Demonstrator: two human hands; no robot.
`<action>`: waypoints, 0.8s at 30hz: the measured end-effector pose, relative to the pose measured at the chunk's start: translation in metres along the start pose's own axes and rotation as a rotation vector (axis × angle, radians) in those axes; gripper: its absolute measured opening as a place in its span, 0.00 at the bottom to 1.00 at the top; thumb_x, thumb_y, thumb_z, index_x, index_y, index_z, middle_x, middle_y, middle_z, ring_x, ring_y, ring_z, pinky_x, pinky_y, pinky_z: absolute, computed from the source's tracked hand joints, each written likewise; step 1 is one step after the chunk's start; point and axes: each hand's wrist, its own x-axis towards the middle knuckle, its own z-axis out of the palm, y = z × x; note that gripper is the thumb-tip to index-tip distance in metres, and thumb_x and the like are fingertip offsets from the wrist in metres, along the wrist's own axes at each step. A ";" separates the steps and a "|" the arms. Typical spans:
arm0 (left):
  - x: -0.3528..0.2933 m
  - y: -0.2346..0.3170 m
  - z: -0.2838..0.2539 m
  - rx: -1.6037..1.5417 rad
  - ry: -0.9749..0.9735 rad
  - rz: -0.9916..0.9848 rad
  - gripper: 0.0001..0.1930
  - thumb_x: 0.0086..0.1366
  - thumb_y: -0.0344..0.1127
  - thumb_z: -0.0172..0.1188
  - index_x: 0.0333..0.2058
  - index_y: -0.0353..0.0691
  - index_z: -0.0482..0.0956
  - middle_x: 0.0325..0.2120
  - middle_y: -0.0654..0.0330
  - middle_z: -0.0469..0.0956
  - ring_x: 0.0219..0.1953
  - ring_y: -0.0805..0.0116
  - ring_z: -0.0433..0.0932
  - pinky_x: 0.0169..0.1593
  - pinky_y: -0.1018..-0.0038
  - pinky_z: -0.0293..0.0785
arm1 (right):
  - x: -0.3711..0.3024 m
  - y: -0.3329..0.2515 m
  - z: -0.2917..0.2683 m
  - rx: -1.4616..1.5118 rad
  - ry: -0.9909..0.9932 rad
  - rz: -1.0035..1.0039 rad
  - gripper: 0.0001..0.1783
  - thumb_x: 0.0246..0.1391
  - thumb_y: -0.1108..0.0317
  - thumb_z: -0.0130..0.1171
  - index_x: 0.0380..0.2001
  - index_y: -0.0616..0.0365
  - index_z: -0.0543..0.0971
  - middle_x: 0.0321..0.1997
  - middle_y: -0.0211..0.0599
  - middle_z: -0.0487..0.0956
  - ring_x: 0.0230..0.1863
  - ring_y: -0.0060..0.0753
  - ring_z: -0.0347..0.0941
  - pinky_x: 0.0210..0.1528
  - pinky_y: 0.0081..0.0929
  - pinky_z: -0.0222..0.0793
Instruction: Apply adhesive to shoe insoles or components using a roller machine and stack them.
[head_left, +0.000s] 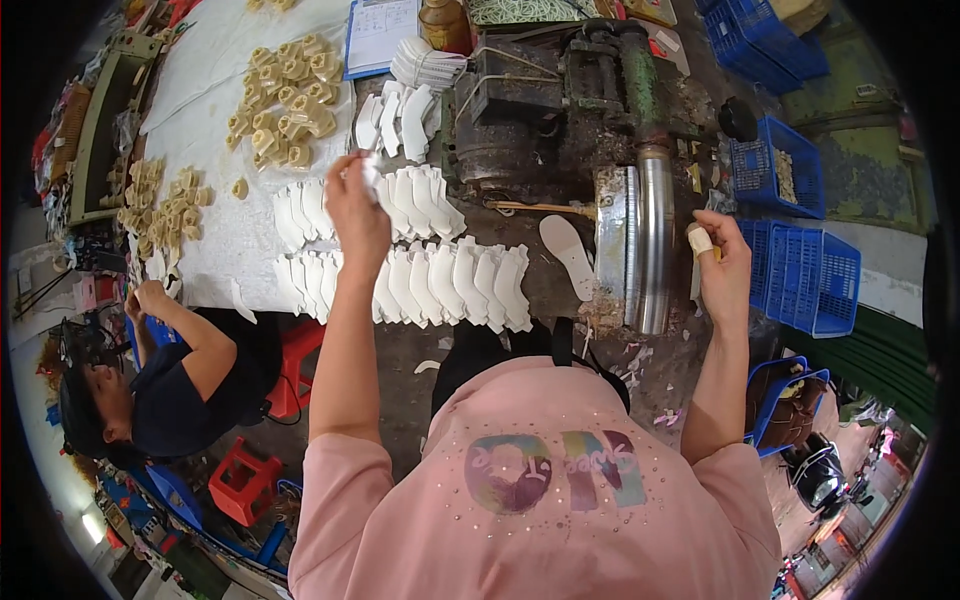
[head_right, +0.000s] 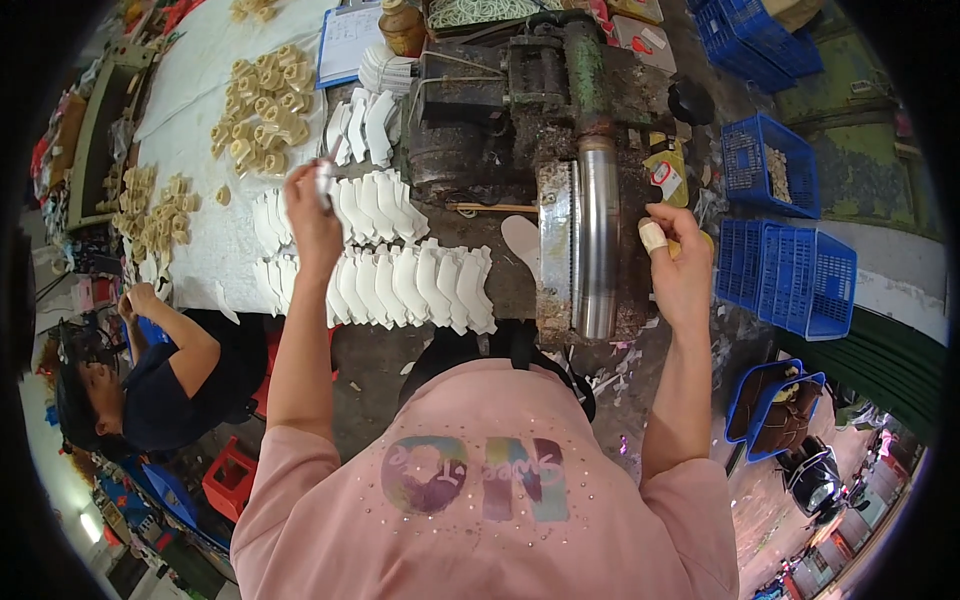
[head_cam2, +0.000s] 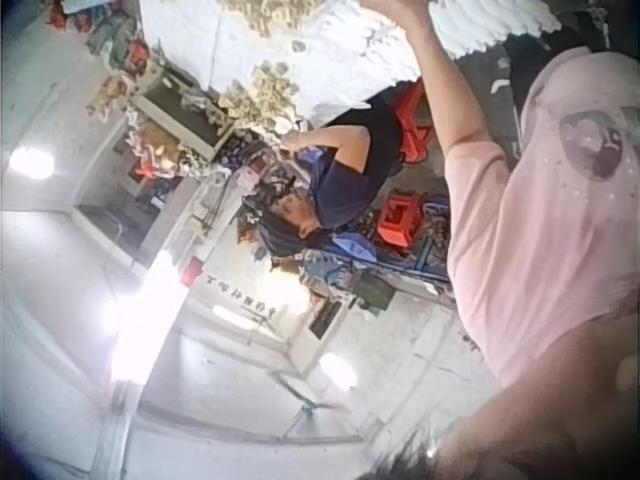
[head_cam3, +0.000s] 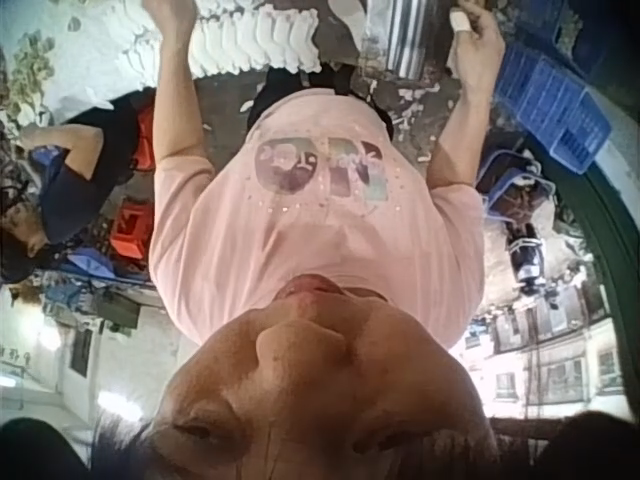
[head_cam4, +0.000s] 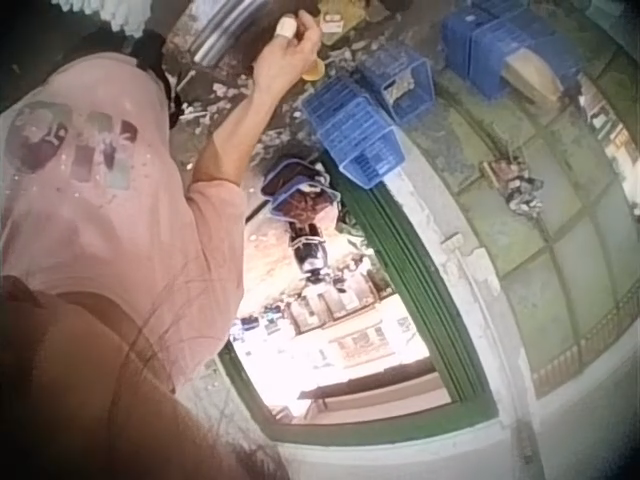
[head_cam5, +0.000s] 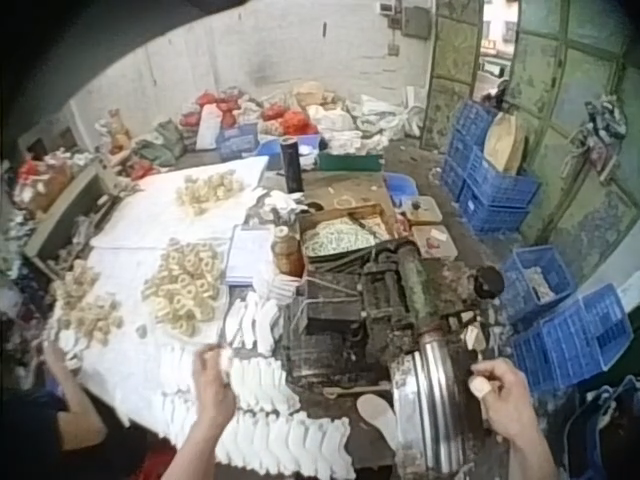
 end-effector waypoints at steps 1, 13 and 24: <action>-0.005 -0.001 0.009 0.012 -0.128 0.040 0.29 0.43 0.11 0.47 0.48 0.33 0.68 0.47 0.50 0.67 0.43 0.49 0.69 0.46 0.61 0.66 | 0.000 0.001 -0.001 -0.005 0.004 0.005 0.11 0.53 0.75 0.55 0.41 0.62 0.75 0.33 0.34 0.77 0.36 0.22 0.71 0.41 0.20 0.66; -0.028 0.019 0.014 0.187 -0.874 0.202 0.23 0.47 0.19 0.55 0.45 0.39 0.72 0.42 0.52 0.68 0.43 0.55 0.72 0.44 0.66 0.69 | 0.000 -0.003 0.001 0.030 0.060 -0.024 0.10 0.54 0.75 0.54 0.41 0.60 0.75 0.34 0.34 0.76 0.37 0.23 0.71 0.42 0.21 0.66; -0.027 0.170 -0.035 -1.783 -0.661 -0.425 0.26 0.64 0.36 0.54 0.58 0.34 0.58 0.45 0.58 0.70 0.46 0.68 0.72 0.50 0.73 0.69 | -0.033 -0.093 0.082 0.014 -0.063 -0.521 0.13 0.44 0.72 0.62 0.37 0.55 0.76 0.44 0.38 0.70 0.46 0.43 0.62 0.49 0.39 0.56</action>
